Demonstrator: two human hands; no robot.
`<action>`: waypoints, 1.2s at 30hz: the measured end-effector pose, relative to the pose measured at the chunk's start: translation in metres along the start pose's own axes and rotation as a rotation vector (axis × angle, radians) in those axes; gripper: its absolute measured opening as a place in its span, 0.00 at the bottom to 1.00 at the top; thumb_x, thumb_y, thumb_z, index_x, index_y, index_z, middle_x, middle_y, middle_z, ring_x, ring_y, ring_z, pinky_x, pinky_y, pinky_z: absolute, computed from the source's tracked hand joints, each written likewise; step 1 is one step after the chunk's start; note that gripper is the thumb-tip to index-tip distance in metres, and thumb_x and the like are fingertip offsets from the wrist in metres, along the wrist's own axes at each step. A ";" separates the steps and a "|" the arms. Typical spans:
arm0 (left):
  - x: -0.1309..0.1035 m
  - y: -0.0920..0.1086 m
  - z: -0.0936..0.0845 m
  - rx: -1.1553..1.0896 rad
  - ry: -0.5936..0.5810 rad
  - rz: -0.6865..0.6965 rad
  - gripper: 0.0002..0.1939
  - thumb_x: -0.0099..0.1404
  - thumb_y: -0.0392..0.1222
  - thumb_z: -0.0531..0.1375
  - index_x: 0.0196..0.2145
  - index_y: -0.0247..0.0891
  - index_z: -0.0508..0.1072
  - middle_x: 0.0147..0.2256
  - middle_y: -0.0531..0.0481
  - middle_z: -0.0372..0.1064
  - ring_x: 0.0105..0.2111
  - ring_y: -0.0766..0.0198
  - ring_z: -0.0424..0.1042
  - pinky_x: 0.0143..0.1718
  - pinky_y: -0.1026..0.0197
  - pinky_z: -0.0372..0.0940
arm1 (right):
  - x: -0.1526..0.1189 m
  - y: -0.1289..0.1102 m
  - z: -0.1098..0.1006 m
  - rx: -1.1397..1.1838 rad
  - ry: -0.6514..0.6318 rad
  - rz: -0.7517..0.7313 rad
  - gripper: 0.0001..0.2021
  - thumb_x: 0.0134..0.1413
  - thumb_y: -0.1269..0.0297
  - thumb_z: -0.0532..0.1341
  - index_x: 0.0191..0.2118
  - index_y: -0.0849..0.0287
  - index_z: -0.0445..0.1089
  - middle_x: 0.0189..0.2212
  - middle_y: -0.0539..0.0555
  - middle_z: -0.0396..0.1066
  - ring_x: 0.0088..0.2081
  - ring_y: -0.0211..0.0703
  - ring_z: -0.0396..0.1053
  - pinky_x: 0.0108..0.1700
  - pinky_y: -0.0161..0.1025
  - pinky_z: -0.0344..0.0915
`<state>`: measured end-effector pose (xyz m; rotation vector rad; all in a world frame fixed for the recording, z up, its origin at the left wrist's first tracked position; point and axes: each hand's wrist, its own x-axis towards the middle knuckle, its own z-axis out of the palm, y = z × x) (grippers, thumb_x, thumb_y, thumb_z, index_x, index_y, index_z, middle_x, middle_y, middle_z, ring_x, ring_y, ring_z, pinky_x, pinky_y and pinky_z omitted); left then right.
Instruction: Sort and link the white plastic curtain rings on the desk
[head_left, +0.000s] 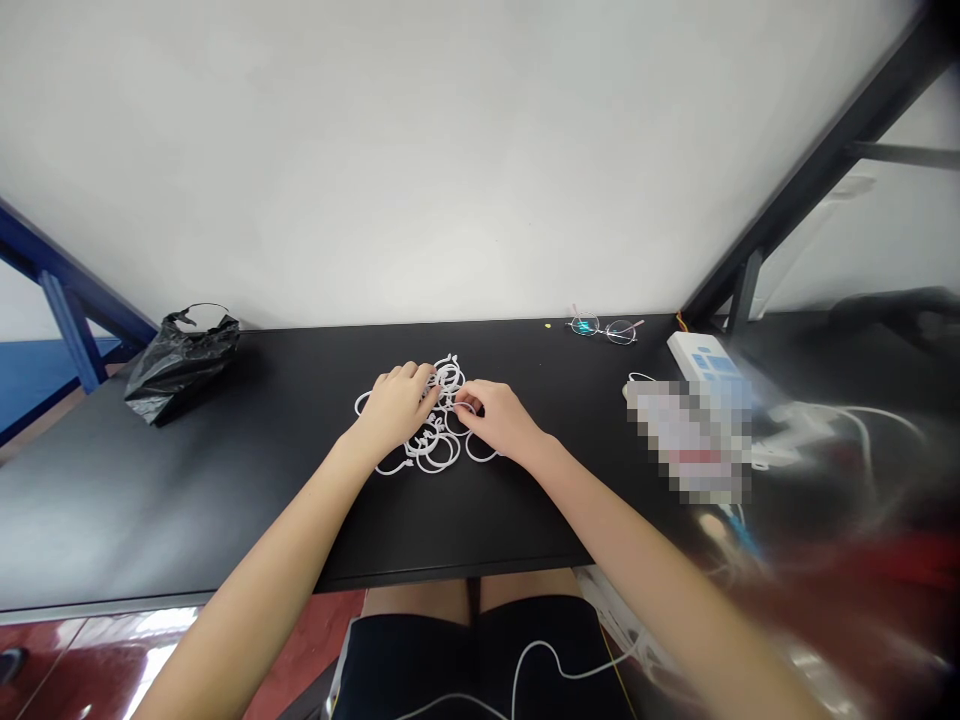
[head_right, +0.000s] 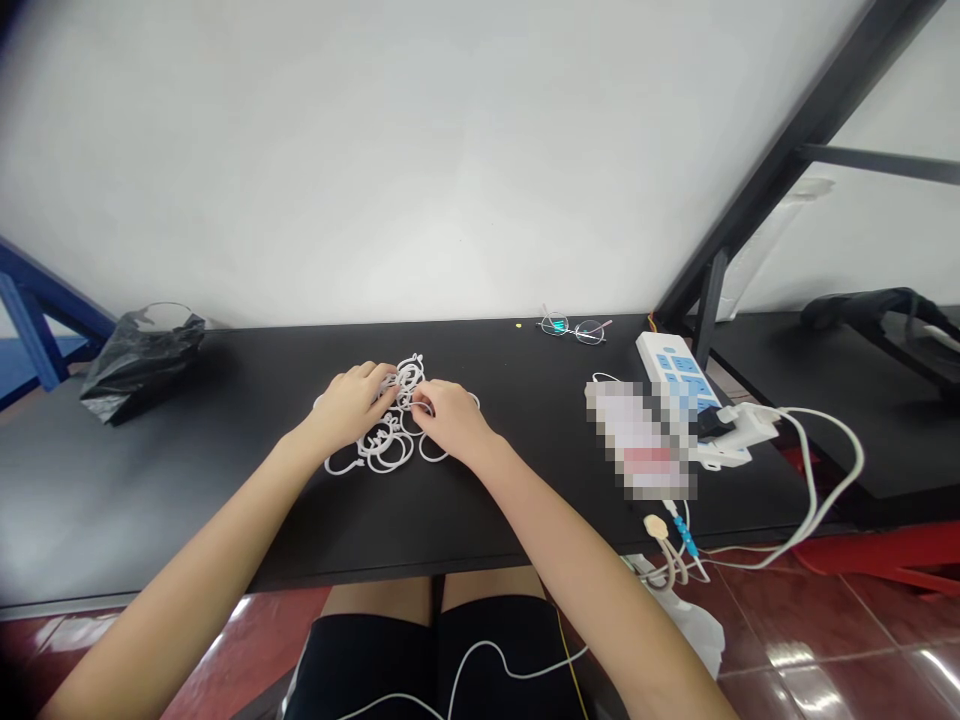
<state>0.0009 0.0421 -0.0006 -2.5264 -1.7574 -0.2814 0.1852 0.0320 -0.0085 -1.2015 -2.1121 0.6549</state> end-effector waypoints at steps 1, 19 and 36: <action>0.000 0.000 0.000 0.003 -0.001 -0.001 0.16 0.72 0.45 0.48 0.51 0.36 0.67 0.44 0.40 0.70 0.45 0.49 0.70 0.45 0.50 0.64 | 0.000 0.000 0.000 -0.002 0.000 -0.002 0.05 0.54 0.74 0.59 0.29 0.58 0.67 0.28 0.49 0.68 0.30 0.36 0.64 0.35 0.34 0.59; 0.000 0.001 0.001 0.019 -0.003 0.003 0.16 0.72 0.43 0.48 0.51 0.36 0.67 0.44 0.41 0.69 0.45 0.50 0.70 0.45 0.50 0.64 | 0.000 0.002 0.002 0.000 -0.002 -0.015 0.05 0.54 0.73 0.59 0.29 0.59 0.67 0.28 0.49 0.68 0.30 0.36 0.63 0.35 0.34 0.58; 0.000 0.002 0.001 0.008 -0.004 -0.003 0.16 0.72 0.43 0.48 0.51 0.36 0.66 0.44 0.41 0.70 0.45 0.50 0.70 0.46 0.50 0.64 | 0.000 0.006 0.004 0.018 0.016 -0.026 0.05 0.54 0.72 0.59 0.29 0.58 0.67 0.27 0.48 0.67 0.29 0.36 0.63 0.34 0.34 0.59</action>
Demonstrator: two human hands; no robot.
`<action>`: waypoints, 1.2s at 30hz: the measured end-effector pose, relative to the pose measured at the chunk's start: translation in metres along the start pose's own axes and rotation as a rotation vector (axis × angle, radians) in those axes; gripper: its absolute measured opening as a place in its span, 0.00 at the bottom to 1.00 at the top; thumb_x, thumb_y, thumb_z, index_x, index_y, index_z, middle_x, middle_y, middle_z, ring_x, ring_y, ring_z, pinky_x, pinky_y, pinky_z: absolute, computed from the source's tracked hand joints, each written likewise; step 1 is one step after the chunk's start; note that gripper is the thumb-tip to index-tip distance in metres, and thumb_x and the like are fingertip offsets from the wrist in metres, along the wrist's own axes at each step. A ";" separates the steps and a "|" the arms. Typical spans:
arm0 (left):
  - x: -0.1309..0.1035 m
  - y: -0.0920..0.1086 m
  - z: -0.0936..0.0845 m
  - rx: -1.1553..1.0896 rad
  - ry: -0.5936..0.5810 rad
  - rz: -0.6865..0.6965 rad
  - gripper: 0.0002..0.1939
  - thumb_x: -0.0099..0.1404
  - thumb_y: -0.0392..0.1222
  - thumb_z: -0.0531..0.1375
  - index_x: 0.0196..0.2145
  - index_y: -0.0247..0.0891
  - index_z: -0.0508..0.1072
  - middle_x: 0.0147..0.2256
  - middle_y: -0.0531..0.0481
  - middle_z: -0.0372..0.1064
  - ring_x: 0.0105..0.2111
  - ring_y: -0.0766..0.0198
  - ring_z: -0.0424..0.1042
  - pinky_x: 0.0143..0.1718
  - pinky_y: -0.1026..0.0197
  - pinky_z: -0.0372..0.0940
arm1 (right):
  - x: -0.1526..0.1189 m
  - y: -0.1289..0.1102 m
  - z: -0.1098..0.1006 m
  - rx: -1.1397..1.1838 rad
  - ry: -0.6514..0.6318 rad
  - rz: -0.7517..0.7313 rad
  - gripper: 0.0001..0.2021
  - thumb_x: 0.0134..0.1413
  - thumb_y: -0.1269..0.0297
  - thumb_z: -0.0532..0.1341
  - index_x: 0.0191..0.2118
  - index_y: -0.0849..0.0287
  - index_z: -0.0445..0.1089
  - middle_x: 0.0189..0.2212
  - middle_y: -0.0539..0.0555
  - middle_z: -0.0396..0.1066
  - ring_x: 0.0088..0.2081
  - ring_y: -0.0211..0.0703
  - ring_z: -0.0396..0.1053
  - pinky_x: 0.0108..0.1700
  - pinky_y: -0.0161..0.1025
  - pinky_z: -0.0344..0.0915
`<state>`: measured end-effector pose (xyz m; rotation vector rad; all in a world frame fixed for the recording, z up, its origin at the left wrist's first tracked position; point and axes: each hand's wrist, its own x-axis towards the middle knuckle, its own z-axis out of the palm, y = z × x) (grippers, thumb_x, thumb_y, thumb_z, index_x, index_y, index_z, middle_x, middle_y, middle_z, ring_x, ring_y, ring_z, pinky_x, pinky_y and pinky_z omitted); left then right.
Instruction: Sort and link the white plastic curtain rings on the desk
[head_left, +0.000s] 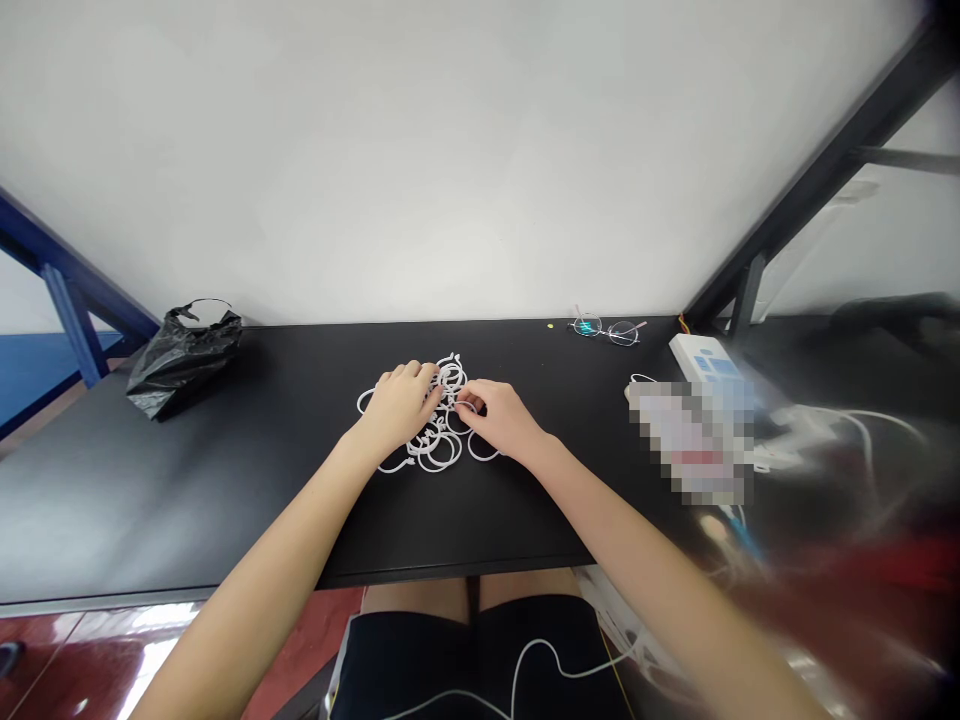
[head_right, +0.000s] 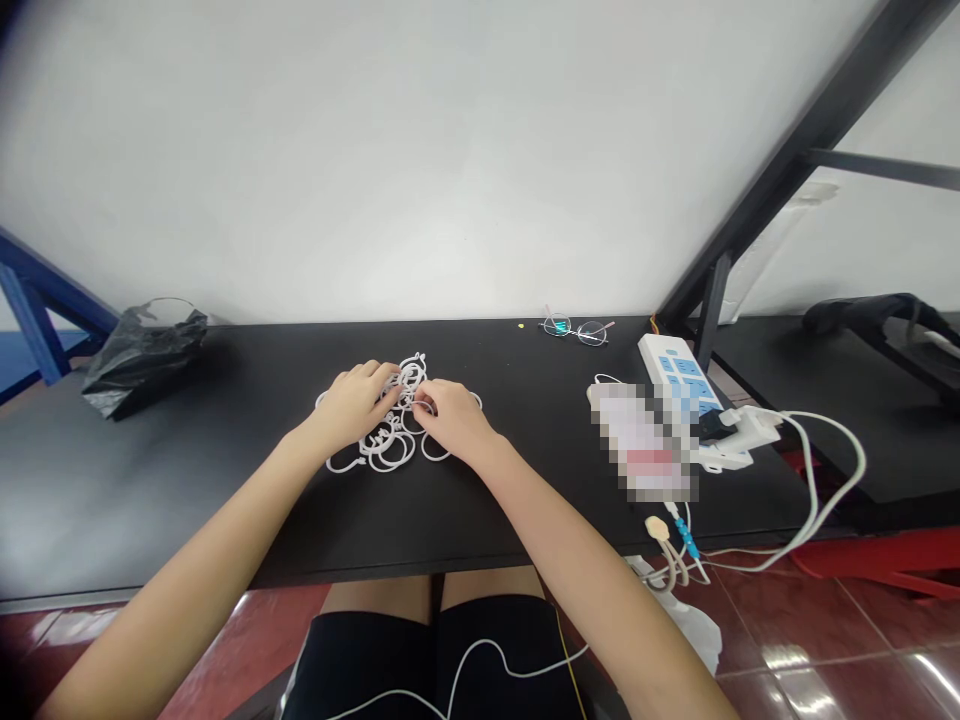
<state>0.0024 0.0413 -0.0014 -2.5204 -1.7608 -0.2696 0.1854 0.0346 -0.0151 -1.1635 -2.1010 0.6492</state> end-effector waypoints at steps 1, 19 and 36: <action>0.000 0.000 0.000 -0.002 0.000 0.001 0.16 0.72 0.43 0.48 0.51 0.36 0.67 0.44 0.41 0.70 0.45 0.50 0.70 0.46 0.50 0.64 | 0.000 0.000 0.000 0.001 0.000 0.000 0.05 0.54 0.72 0.59 0.29 0.58 0.67 0.27 0.48 0.68 0.29 0.36 0.63 0.34 0.34 0.59; -0.001 0.001 -0.002 0.003 -0.003 0.004 0.15 0.71 0.43 0.48 0.50 0.36 0.67 0.44 0.41 0.69 0.45 0.50 0.70 0.46 0.50 0.64 | 0.000 -0.001 -0.001 -0.003 -0.010 -0.001 0.04 0.54 0.72 0.59 0.29 0.59 0.68 0.28 0.49 0.68 0.30 0.36 0.63 0.35 0.34 0.59; -0.001 0.000 0.000 0.000 0.001 0.010 0.16 0.72 0.44 0.48 0.51 0.36 0.66 0.44 0.40 0.69 0.45 0.50 0.70 0.46 0.50 0.64 | 0.000 -0.005 -0.003 -0.008 -0.021 0.013 0.04 0.54 0.73 0.59 0.29 0.59 0.68 0.27 0.48 0.67 0.29 0.36 0.63 0.34 0.34 0.57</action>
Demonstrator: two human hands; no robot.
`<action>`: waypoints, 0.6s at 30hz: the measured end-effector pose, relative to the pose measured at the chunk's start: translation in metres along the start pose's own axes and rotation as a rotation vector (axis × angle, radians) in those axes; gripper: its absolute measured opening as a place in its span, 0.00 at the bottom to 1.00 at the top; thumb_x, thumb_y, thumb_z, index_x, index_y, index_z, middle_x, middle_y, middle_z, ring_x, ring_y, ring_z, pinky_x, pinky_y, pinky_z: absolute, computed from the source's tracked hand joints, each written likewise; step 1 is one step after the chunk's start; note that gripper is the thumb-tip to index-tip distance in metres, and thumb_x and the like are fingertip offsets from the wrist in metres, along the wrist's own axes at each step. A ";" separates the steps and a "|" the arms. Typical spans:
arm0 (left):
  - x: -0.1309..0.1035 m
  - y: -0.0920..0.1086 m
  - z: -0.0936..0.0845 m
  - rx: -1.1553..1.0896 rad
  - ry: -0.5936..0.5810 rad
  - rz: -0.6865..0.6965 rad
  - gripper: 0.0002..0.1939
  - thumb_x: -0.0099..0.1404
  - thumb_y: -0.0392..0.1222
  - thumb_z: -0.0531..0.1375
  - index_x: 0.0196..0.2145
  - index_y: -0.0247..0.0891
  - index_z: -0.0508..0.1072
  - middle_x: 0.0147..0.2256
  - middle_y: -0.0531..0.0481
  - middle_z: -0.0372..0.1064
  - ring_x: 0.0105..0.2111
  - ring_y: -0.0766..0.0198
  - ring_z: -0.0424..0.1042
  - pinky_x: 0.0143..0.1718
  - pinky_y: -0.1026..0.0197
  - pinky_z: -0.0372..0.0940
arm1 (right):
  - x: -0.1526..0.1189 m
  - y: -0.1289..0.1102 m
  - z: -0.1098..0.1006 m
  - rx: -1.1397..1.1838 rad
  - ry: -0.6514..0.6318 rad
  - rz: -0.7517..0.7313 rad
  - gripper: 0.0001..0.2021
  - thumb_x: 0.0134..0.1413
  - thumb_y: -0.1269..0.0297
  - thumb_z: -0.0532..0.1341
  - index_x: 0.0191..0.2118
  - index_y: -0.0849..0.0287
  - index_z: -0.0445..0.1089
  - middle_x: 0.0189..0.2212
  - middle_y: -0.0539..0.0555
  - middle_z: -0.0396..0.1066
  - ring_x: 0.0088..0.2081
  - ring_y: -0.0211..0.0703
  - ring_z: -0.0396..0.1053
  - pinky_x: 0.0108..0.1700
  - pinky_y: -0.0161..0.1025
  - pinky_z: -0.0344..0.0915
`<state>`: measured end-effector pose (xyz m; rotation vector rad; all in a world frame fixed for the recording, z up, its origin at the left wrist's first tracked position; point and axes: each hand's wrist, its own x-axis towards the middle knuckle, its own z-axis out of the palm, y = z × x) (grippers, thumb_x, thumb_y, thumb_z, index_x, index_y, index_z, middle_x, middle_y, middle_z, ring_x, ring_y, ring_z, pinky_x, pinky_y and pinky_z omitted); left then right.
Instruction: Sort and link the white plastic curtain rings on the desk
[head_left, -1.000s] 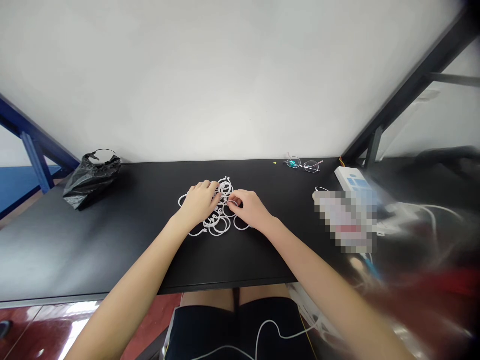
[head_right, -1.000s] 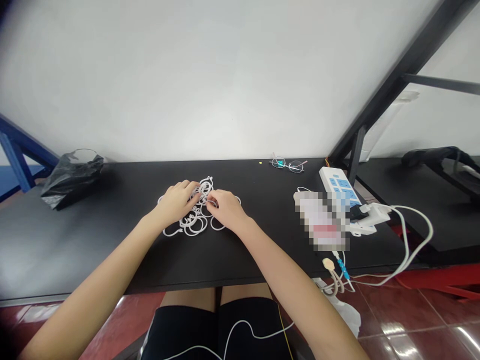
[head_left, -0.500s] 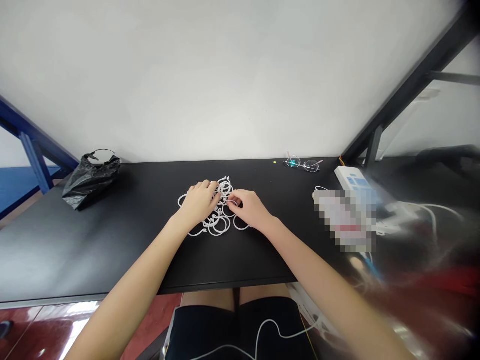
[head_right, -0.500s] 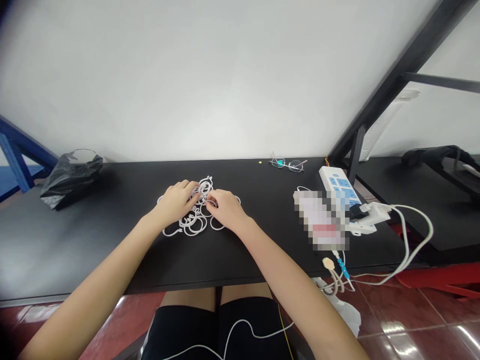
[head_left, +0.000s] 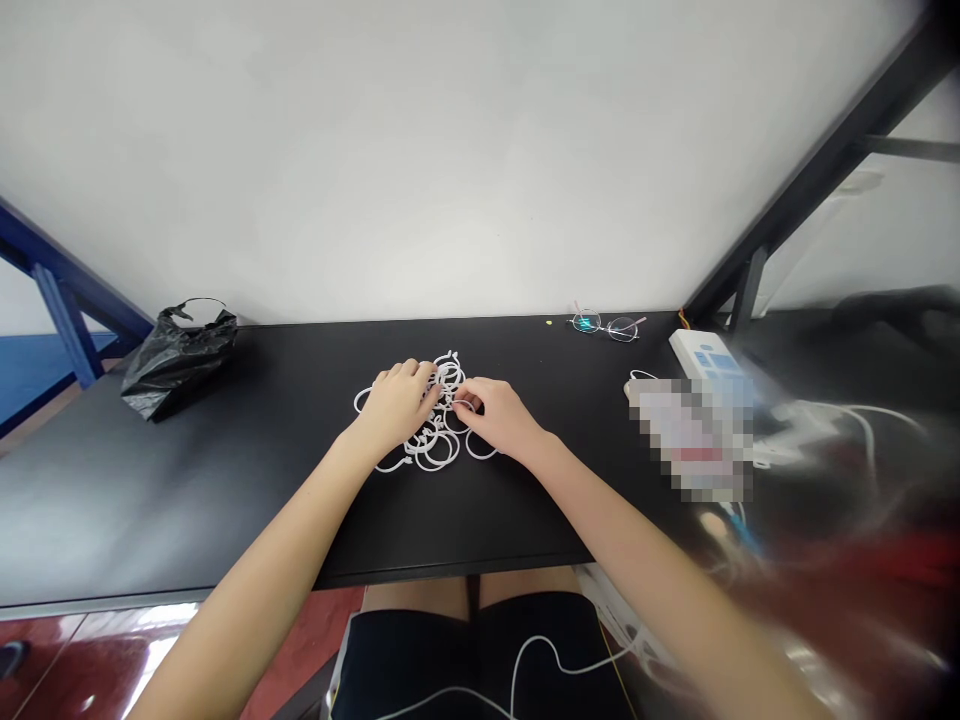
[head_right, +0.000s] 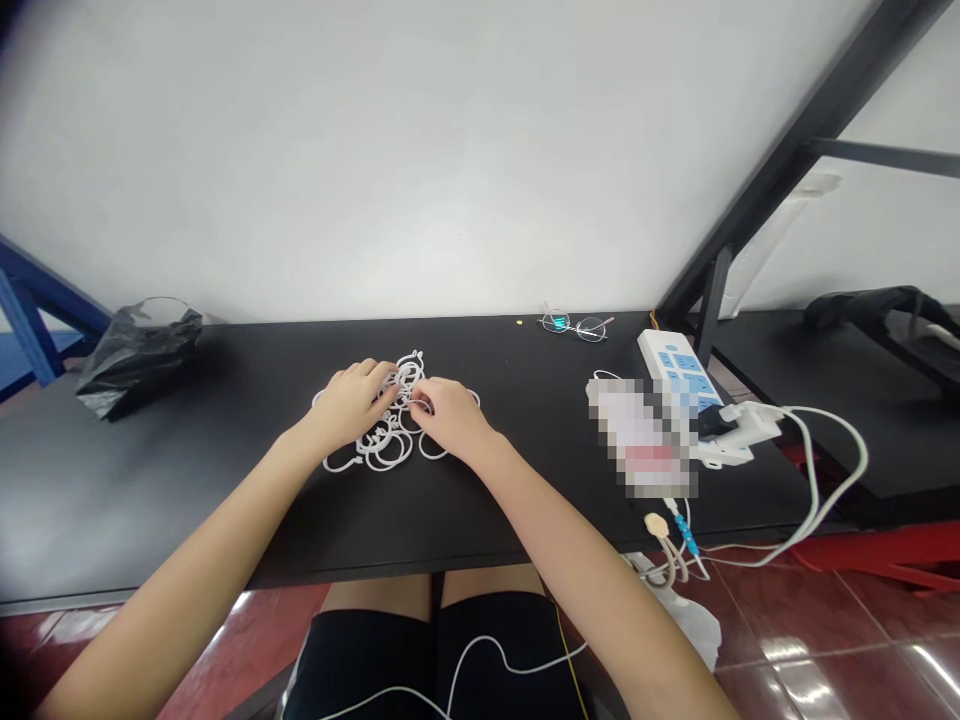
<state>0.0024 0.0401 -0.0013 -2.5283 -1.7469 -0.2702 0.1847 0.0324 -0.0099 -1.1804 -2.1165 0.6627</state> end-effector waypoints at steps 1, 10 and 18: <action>0.000 0.000 0.000 0.001 -0.002 0.001 0.16 0.72 0.44 0.47 0.51 0.36 0.66 0.44 0.40 0.69 0.45 0.50 0.70 0.45 0.50 0.64 | 0.000 0.000 0.000 0.000 -0.001 0.001 0.04 0.54 0.73 0.59 0.29 0.59 0.68 0.27 0.48 0.67 0.29 0.35 0.62 0.34 0.34 0.57; -0.001 0.001 -0.001 0.016 -0.008 0.010 0.16 0.72 0.44 0.47 0.51 0.37 0.66 0.44 0.41 0.69 0.44 0.50 0.70 0.45 0.51 0.64 | -0.001 -0.003 0.000 -0.021 -0.006 0.016 0.05 0.55 0.72 0.60 0.29 0.59 0.68 0.27 0.49 0.67 0.29 0.35 0.62 0.33 0.34 0.55; 0.000 0.000 0.000 0.016 -0.004 0.010 0.16 0.72 0.44 0.47 0.51 0.37 0.66 0.44 0.40 0.69 0.44 0.51 0.70 0.45 0.51 0.63 | -0.001 -0.003 -0.001 -0.022 -0.005 0.018 0.05 0.55 0.72 0.60 0.29 0.59 0.68 0.27 0.48 0.68 0.29 0.35 0.63 0.33 0.34 0.55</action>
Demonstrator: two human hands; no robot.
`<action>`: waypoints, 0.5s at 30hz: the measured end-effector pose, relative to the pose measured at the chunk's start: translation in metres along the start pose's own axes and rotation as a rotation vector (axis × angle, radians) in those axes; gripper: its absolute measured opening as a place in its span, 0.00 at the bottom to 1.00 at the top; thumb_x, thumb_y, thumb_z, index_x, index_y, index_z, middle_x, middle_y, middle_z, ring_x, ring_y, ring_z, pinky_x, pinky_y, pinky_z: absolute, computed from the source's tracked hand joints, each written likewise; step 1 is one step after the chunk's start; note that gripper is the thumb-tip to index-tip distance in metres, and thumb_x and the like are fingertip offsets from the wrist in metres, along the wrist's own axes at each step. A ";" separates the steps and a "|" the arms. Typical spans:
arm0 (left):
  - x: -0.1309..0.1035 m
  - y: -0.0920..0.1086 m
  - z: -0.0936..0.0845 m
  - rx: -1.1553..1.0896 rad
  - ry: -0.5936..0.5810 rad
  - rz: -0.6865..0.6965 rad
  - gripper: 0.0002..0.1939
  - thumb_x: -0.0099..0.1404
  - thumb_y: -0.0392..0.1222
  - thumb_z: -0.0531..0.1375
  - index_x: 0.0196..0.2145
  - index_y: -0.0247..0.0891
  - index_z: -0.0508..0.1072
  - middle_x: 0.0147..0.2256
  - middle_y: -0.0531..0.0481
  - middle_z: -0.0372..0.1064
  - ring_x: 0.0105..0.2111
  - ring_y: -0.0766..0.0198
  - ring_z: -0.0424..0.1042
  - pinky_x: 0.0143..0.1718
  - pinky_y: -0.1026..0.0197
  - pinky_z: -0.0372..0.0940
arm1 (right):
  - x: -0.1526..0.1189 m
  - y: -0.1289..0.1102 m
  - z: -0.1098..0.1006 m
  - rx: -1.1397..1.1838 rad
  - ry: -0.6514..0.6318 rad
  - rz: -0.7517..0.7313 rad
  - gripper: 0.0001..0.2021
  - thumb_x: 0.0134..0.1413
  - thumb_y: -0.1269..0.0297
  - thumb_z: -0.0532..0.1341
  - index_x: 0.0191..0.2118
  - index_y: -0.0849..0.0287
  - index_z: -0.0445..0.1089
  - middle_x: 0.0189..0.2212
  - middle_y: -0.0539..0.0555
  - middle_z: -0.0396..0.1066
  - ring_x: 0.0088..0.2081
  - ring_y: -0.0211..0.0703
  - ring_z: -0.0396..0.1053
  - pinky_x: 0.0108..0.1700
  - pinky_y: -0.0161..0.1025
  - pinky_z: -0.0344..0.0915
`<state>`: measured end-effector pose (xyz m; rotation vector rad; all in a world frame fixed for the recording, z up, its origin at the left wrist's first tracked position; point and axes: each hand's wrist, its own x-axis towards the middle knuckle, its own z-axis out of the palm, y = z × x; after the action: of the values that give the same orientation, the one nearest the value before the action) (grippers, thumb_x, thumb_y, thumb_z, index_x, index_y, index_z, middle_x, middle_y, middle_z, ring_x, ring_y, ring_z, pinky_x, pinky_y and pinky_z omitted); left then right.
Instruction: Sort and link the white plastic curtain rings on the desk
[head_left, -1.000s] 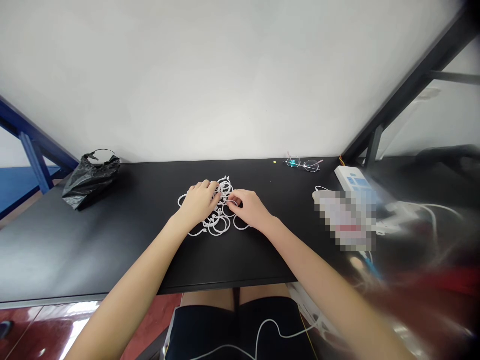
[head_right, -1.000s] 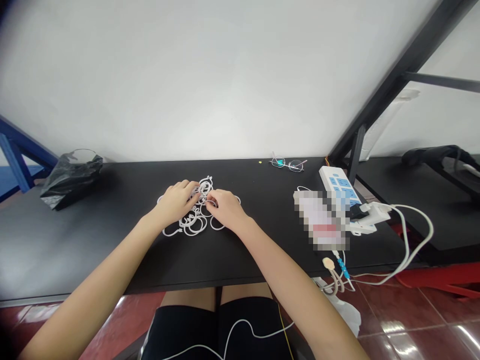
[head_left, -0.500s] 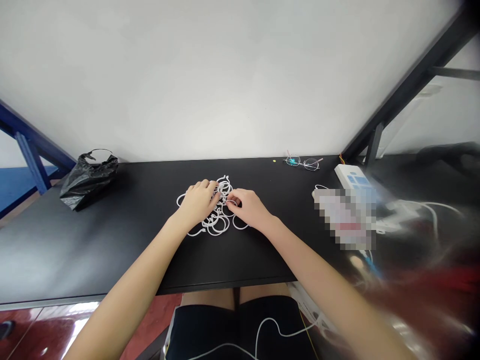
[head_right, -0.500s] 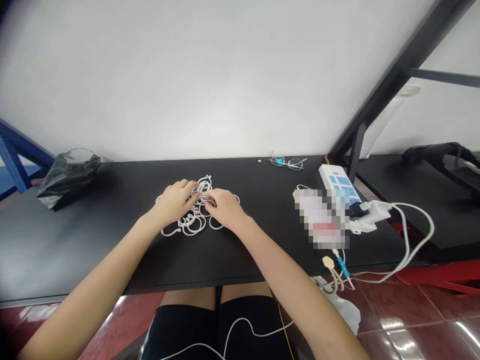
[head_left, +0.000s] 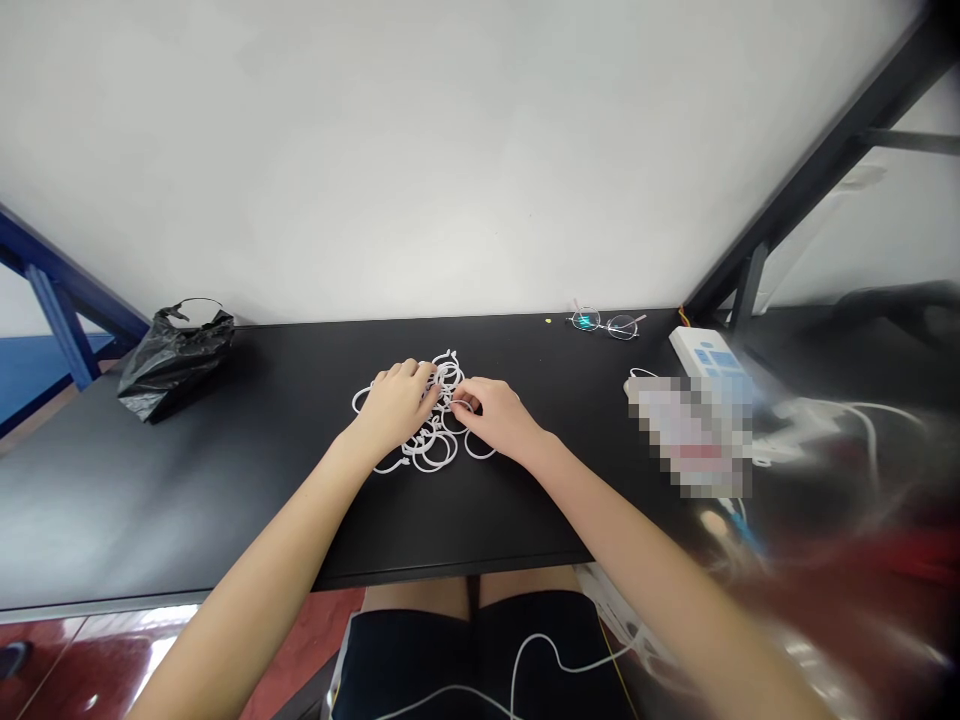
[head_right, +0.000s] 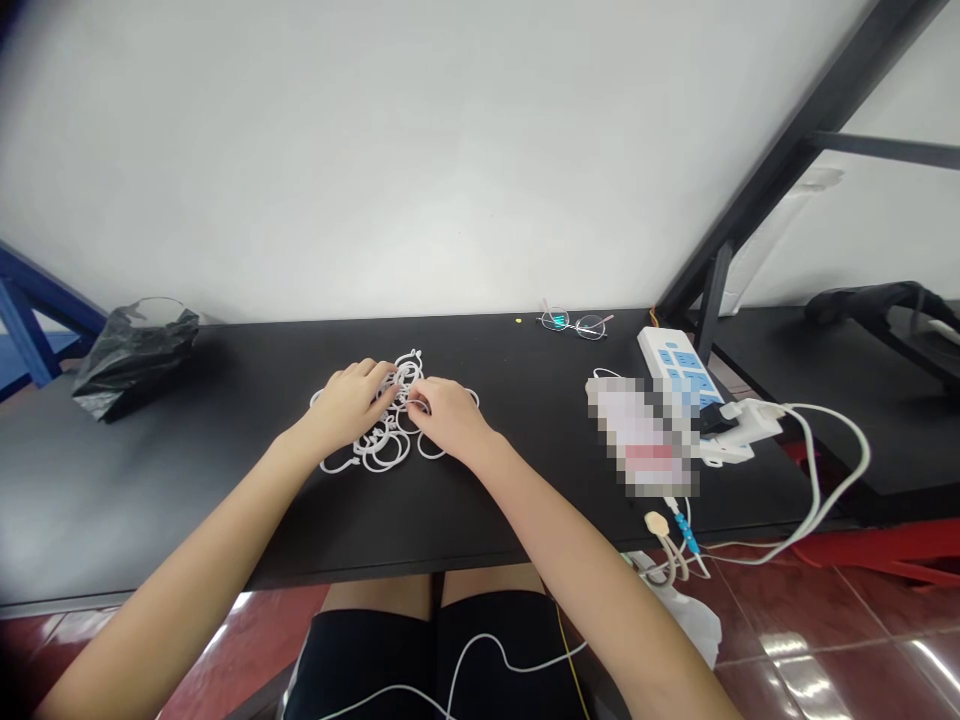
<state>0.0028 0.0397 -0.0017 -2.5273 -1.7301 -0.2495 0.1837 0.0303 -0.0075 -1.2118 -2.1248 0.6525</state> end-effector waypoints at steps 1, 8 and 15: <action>0.000 0.000 0.000 0.001 0.001 0.000 0.16 0.72 0.44 0.47 0.51 0.37 0.66 0.44 0.41 0.69 0.44 0.51 0.70 0.45 0.51 0.63 | 0.000 0.000 0.000 0.001 0.000 -0.001 0.05 0.55 0.72 0.60 0.29 0.59 0.68 0.27 0.48 0.67 0.29 0.35 0.63 0.33 0.34 0.55; 0.001 -0.001 0.001 -0.009 0.002 0.002 0.16 0.72 0.44 0.47 0.51 0.37 0.66 0.44 0.41 0.69 0.45 0.50 0.70 0.45 0.51 0.63 | 0.000 0.003 0.001 0.006 0.015 -0.010 0.04 0.54 0.72 0.60 0.29 0.59 0.68 0.27 0.48 0.67 0.28 0.35 0.63 0.33 0.33 0.56; 0.001 -0.002 0.003 -0.017 0.019 0.007 0.15 0.72 0.45 0.47 0.50 0.38 0.66 0.43 0.42 0.69 0.45 0.51 0.70 0.46 0.51 0.63 | 0.000 0.003 0.002 0.014 0.017 -0.006 0.04 0.54 0.72 0.60 0.29 0.59 0.68 0.27 0.48 0.67 0.28 0.35 0.63 0.33 0.34 0.57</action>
<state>0.0019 0.0419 -0.0042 -2.5343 -1.7190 -0.2874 0.1840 0.0314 -0.0104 -1.1988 -2.1059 0.6517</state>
